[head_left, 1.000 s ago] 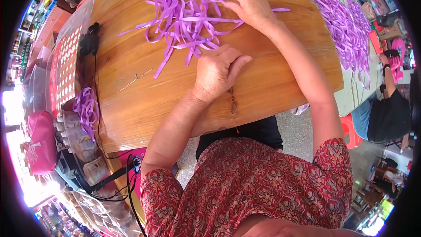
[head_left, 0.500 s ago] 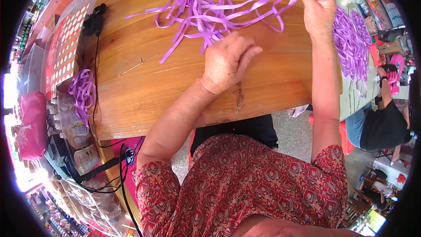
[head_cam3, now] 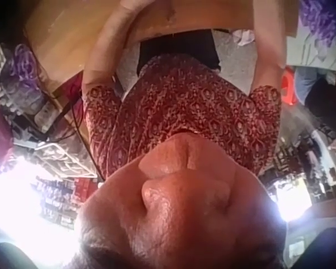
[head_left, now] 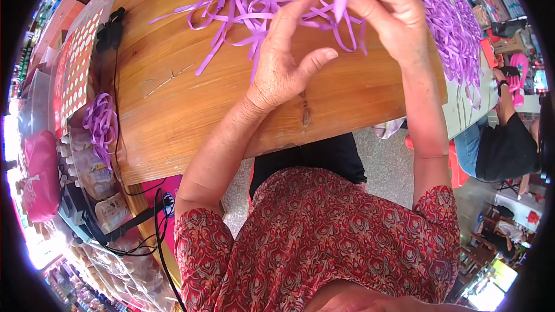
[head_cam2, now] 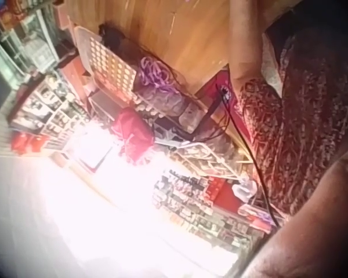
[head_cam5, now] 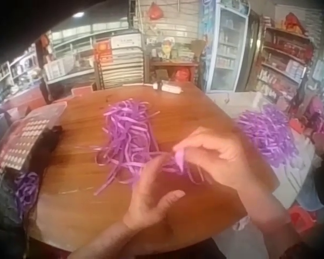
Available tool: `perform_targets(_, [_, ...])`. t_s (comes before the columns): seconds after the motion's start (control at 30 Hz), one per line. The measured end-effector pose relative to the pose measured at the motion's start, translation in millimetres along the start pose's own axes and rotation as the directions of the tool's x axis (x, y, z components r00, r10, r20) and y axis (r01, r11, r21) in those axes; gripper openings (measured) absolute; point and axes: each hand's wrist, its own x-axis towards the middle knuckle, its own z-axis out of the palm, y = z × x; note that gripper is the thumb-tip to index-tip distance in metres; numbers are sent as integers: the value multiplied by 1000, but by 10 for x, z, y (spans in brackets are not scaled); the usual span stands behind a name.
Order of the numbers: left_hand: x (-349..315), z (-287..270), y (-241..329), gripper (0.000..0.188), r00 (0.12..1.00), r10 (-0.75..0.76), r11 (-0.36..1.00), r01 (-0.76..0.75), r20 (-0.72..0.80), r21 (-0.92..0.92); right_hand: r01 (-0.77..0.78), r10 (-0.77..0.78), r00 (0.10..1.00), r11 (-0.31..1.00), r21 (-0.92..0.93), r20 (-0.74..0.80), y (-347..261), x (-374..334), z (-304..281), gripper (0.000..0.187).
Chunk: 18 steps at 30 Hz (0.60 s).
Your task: The person picks up a purple ribbon and rolls one end into a small cylinder by hand. They then insert the rolled end into a plastic clasp, repeating this process with several more ribbons from the pile on the table.
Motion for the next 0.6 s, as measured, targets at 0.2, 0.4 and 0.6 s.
perform_targets(0.2, [-41, -117, -37, 14, 939, -277, 764, 345, 206, -545, -640, 718, 682, 494, -589, -139, -488, -18, -21, 16])
perform_targets(0.4, [107, -199, -68, 18, 846, -528, 743, 418, -73, -523, -813, 808, 471, 241, -531, -353, -831, -447, -431, 18])
perform_targets(0.6, [137, -246, -225, 16, 949, -87, 950, 171, -304, 261, -819, 782, 432, 131, -559, -450, -1031, -472, -346, 14])
